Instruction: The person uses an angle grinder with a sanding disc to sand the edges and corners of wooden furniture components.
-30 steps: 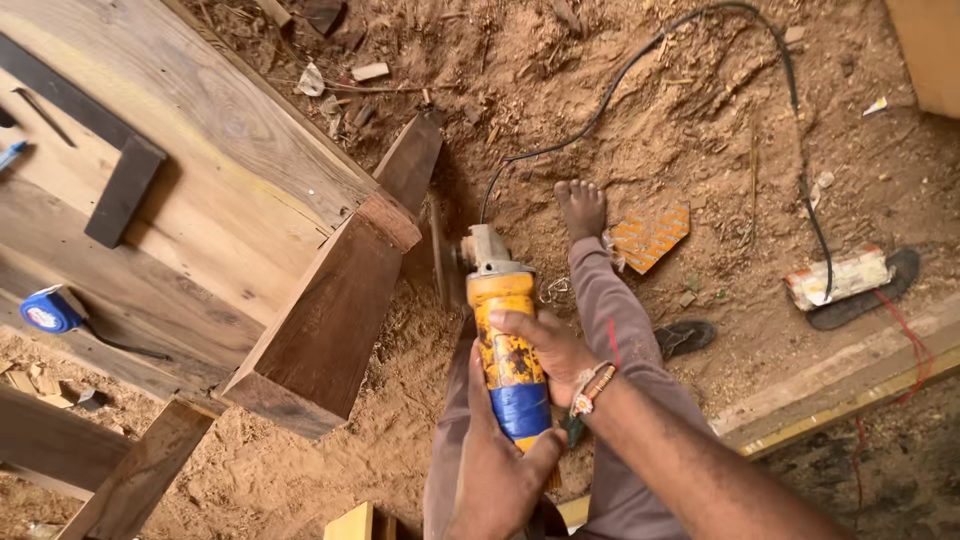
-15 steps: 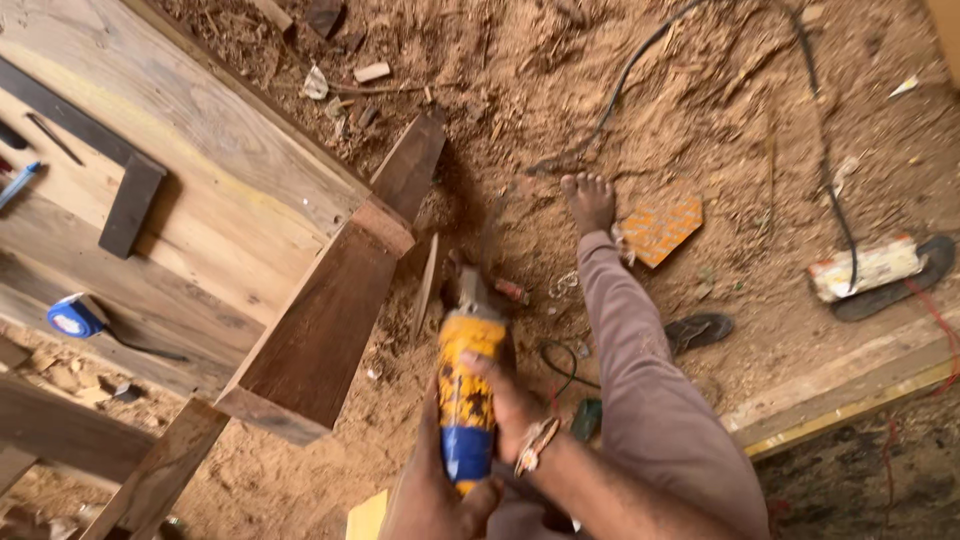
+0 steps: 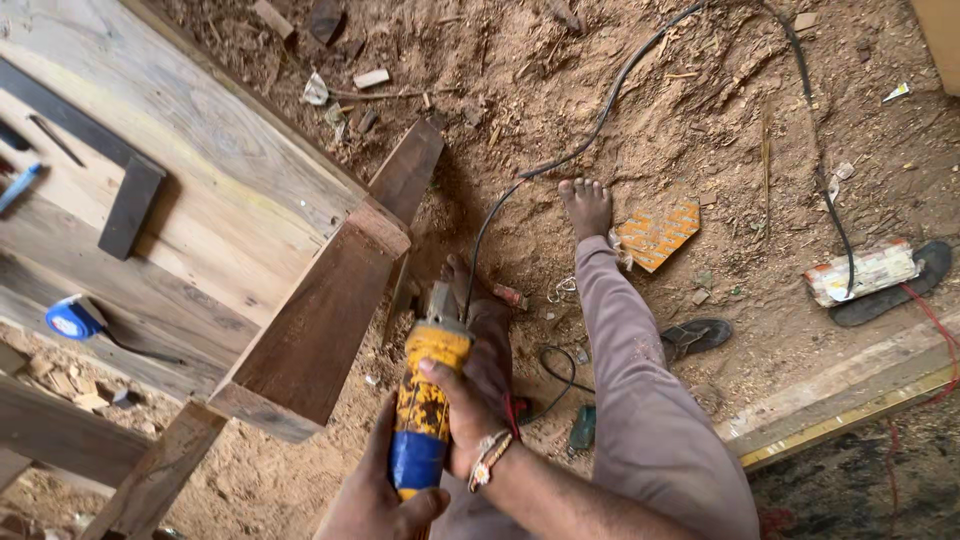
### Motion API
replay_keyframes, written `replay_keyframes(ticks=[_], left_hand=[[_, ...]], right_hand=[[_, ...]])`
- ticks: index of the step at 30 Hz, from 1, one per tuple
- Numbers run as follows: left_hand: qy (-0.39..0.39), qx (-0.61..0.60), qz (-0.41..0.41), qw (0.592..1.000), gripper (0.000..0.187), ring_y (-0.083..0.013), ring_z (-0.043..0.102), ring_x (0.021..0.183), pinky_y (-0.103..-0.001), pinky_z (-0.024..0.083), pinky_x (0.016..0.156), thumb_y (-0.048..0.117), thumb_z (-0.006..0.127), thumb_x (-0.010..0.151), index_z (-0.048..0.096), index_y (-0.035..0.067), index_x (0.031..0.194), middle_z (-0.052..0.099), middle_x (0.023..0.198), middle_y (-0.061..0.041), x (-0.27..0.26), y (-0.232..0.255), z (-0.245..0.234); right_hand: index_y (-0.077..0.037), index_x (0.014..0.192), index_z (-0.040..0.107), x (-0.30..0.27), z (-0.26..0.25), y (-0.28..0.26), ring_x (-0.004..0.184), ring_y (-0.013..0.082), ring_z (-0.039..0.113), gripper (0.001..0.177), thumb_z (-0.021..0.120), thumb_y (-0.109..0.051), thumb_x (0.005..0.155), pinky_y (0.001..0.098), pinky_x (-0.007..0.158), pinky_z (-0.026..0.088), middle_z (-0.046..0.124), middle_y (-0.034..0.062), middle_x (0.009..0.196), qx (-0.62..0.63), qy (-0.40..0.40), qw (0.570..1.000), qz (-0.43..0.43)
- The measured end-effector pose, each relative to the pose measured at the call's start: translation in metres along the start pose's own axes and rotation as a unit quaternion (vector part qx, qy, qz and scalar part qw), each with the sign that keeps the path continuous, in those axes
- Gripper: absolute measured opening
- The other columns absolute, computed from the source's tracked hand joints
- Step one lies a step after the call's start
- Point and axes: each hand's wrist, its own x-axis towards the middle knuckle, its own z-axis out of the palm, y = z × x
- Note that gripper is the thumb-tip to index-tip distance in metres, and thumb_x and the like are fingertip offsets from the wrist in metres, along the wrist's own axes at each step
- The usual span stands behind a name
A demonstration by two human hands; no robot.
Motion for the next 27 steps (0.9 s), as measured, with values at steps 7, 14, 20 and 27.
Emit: replay_keyframes(ticks=[7, 14, 20, 27], left_hand=[[-0.012, 0.044, -0.003, 0.999, 0.122, -0.0246, 0.065, 0.123, -0.035, 0.051, 0.102, 0.014, 0.081, 0.065, 0.012, 0.017, 0.166, 0.062, 0.137, -0.016, 0.008, 0.002, -0.005], [0.0, 0.015, 0.013, 1.0, 0.121, -0.0261, 0.067, 0.123, -0.036, 0.051, 0.102, 0.014, 0.082, 0.064, 0.014, 0.015, 0.164, 0.063, 0.136, -0.017, 0.005, -0.021, 0.003], [0.04, 0.01, 0.038, 0.998, 0.12, -0.0251, 0.065, 0.124, -0.036, 0.05, 0.103, 0.009, 0.082, 0.065, 0.012, 0.013, 0.163, 0.061, 0.137, -0.018, 0.014, -0.029, 0.04], [0.001, -0.162, 0.0, 0.987, 0.127, -0.0249, 0.07, 0.109, -0.034, 0.055, 0.098, 0.006, 0.078, 0.068, 0.0, 0.017, 0.167, 0.064, 0.132, -0.017, 0.014, 0.021, 0.048]], right_hand=[[-0.009, 0.115, 0.058, 0.01, -0.003, -0.004, 0.082, 0.0195, 0.067, 0.048, 0.08, -0.032, 0.079, 0.0396, 0.074, 0.061, 0.064, 0.0063, 0.093, 0.03, -0.026, 0.999, -0.024], [-0.009, 0.114, 0.06, 0.007, -0.011, 0.004, 0.081, 0.0191, 0.068, 0.048, 0.081, -0.03, 0.075, 0.0391, 0.073, 0.061, 0.065, 0.0057, 0.091, -0.025, -0.031, 0.998, -0.049], [-0.01, 0.111, 0.06, 0.017, -0.042, -0.014, 0.077, 0.0208, 0.07, 0.045, 0.082, -0.032, 0.079, 0.0394, 0.074, 0.062, 0.069, 0.0073, 0.089, 0.006, -0.008, 0.995, 0.104], [-0.01, 0.108, 0.062, 0.02, -0.025, -0.052, 0.072, 0.0208, 0.071, 0.042, 0.081, -0.031, 0.077, 0.0399, 0.07, 0.063, 0.07, 0.0079, 0.084, -0.109, -0.01, 0.99, 0.088]])
